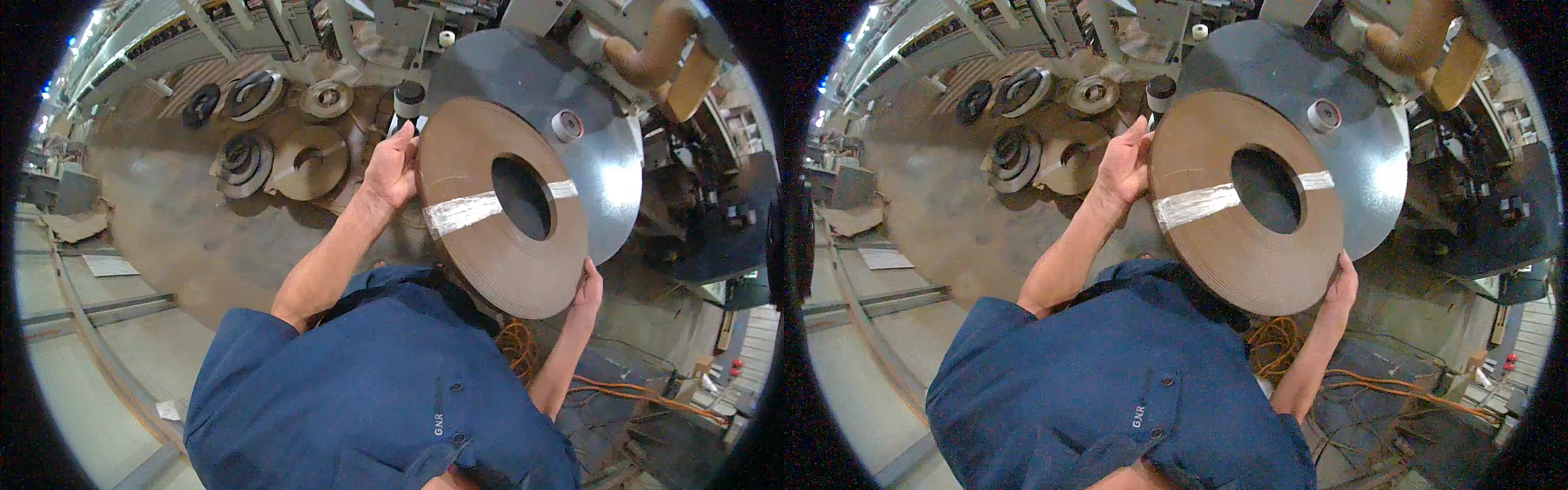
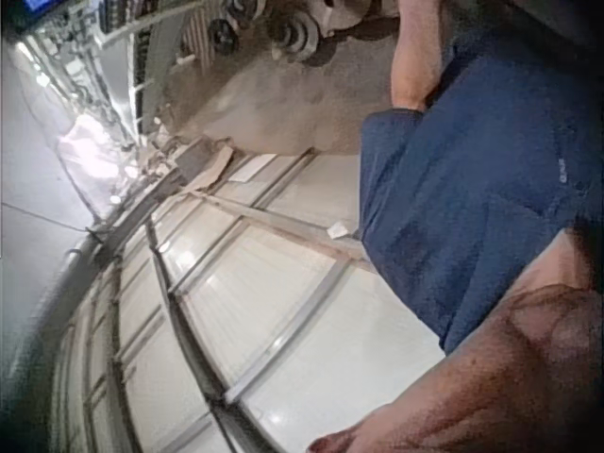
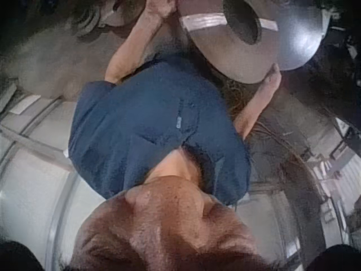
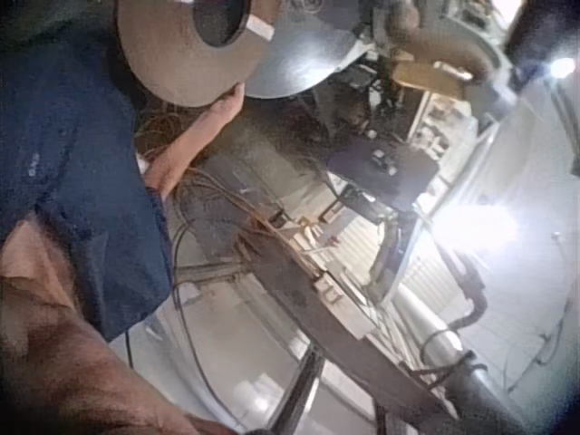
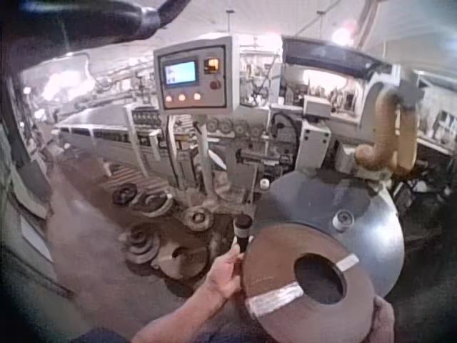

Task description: The person walks through a workshop, picks up a curved wooden piece, and places it on a rotating machine. They apply tape to the piece, then place another wooden ring on top. Finally, they use a yellow tool to adjust the machine.

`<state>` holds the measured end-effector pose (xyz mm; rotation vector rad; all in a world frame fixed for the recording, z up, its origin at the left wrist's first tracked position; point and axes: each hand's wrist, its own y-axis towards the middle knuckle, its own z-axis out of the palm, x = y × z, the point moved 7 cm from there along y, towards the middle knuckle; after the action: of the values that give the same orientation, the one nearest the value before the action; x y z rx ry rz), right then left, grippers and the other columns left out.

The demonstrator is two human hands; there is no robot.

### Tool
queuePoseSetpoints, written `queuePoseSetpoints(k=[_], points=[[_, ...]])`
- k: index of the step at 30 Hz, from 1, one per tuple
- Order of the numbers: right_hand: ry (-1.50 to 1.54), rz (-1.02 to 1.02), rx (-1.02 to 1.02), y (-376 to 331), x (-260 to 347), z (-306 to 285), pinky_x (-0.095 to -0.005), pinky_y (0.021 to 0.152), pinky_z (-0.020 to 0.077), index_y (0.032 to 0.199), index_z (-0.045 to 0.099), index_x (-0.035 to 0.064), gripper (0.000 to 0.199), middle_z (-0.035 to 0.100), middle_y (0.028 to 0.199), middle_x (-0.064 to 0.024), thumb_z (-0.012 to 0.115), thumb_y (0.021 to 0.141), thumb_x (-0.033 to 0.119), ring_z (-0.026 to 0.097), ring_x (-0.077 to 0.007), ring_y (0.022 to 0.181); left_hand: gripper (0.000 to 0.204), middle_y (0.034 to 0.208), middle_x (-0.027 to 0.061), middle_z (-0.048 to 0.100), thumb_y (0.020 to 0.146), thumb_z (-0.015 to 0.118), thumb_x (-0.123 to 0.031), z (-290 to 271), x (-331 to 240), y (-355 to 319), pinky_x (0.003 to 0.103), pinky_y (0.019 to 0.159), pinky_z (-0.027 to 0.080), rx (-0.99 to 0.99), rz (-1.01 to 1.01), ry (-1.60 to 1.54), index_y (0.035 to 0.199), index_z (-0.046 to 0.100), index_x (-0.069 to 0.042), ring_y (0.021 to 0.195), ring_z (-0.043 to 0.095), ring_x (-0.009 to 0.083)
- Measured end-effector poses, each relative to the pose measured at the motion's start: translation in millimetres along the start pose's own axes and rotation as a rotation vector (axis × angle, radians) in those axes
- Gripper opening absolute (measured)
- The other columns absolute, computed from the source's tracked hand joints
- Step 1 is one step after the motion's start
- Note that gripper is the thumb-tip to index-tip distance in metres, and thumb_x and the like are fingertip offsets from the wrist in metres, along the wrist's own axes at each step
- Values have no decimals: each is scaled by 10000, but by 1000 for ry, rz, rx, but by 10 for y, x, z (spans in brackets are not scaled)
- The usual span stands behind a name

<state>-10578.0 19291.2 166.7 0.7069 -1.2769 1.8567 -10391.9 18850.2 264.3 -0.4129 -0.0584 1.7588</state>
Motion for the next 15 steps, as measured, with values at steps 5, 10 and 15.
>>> queuePoseSetpoints(k=[5,10,15], points=[[-12,99,100,-25,68,221,-403,955,499,1245,576,-31,343,644,1209,-122,497,990,184,615,-241,1101,562,1267,195,575,1056,278,-403,193,-22,-68,444,1077,389,85,-9,-109,1300,486,58,1185,536,308],[-6,58,40,-94,133,93,-405,954,519,1215,572,-49,314,641,1195,-156,479,987,146,624,-265,1092,482,1276,172,579,1056,319,-337,311,-17,-223,465,1086,378,81,37,-55,1288,497,45,1195,533,295],[-32,75,32,-114,178,162,-406,974,490,1251,571,-28,339,624,1234,-155,456,987,149,604,-274,1118,323,1182,194,619,914,529,-109,192,-33,-247,457,1005,460,-2,72,-21,1178,554,75,1080,605,309]])
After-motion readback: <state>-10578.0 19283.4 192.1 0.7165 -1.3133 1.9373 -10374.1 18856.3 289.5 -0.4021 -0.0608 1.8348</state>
